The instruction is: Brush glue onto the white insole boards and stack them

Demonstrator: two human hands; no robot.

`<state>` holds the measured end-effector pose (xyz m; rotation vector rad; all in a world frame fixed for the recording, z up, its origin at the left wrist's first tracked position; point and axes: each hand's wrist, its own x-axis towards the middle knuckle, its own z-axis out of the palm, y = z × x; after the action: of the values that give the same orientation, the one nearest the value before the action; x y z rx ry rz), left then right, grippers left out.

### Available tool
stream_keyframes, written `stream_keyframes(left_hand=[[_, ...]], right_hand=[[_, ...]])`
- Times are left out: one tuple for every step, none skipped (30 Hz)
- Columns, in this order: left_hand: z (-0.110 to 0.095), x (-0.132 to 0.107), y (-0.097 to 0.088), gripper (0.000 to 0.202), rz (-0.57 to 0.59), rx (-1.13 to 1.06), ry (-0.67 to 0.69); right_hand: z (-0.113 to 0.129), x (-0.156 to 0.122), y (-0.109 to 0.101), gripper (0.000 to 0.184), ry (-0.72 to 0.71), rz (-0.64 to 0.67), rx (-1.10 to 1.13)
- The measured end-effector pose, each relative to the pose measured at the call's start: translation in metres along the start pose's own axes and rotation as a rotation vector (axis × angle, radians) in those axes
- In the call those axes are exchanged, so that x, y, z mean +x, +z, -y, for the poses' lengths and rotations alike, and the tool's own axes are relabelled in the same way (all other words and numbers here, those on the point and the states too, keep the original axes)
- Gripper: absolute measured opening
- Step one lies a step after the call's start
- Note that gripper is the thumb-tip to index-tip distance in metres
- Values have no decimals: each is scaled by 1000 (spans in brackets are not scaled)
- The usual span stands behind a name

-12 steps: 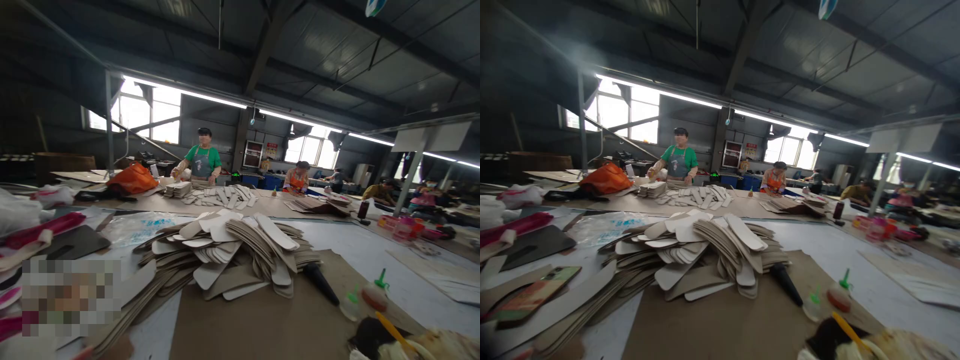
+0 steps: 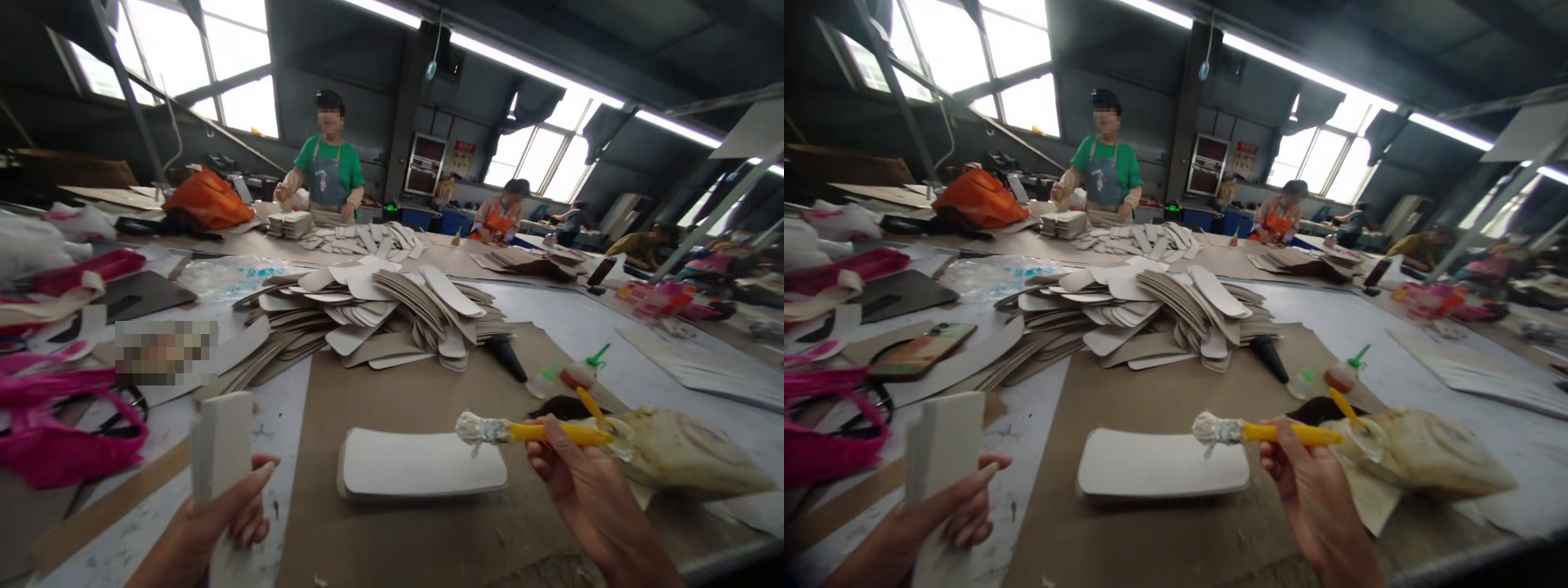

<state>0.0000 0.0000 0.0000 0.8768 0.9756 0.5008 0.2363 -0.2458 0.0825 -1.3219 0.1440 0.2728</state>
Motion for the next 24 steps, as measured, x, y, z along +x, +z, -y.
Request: stream_keyframes(left_hand=[[3, -3, 7, 65, 39, -12, -4], [5, -4, 14, 65, 83, -10, -10], [6, -4, 20, 63, 127, 10, -18], [6, -3, 25, 61, 162, 42, -21], [6, 0, 30, 59, 195, 73, -23], [7, 3, 34, 57, 228, 99, -26], [7, 6, 38, 56, 262, 125, -30], [8, 10, 41, 55, 293, 154, -30], [9, 14, 44, 54, 323, 179, -23], [10, 17, 47, 53, 349, 205, -19], [12, 19, 50, 50, 370, 228, -17], [14, 22, 52, 46, 379, 247, -11], [15, 23, 55, 42, 380, 259, -2], [17, 25, 57, 39, 376, 264, 5], [19, 26, 58, 35, 374, 267, 7], [20, 26, 59, 33, 370, 270, 7], [21, 27, 60, 32, 367, 274, 8], [22, 27, 60, 31, 363, 279, 9], [22, 27, 60, 30, 359, 288, 10], [22, 26, 60, 29, 356, 300, 11], [21, 26, 60, 29, 352, 315, 11], [20, 25, 60, 28, 350, 333, 10], [19, 24, 60, 27, 349, 351, 8], [18, 24, 60, 26, 351, 366, 6]], right_hand=[[-4, -6, 7, 54, -9, 24, -21], [-9, -11, 12, 55, -20, 45, -41], [-14, -15, 17, 55, -32, 61, -63], [-19, -19, 22, 56, -44, 73, -85], [-25, -21, 25, 57, -56, 79, -104], [-30, -22, 28, 57, -70, 85, -123], [-36, -23, 31, 57, -88, 90, -145], [-42, -24, 33, 57, -110, 96, -168], [-48, -24, 36, 56, -132, 103, -191], [-54, -24, 37, 56, -152, 114, -213], [-61, -24, 39, 55, -168, 126, -233], [-66, -25, 41, 55, -177, 137, -248], [-72, -25, 43, 54, -183, 147, -260], [-76, -26, 45, 53, -188, 159, -274], [-80, -28, 47, 52, -192, 171, -292], [-83, -29, 49, 51, -200, 180, -310], [-86, -30, 51, 50, -208, 186, -326], [-88, -32, 54, 49, -215, 190, -340], [-90, -33, 56, 49, -221, 190, -348], [-92, -34, 59, 49, -221, 189, -352], [-93, -35, 61, 49, -217, 190, -355], [-94, -36, 62, 49, -213, 192, -363], [-94, -37, 64, 49, -210, 193, -377], [-94, -37, 64, 50, -214, 191, -398]])
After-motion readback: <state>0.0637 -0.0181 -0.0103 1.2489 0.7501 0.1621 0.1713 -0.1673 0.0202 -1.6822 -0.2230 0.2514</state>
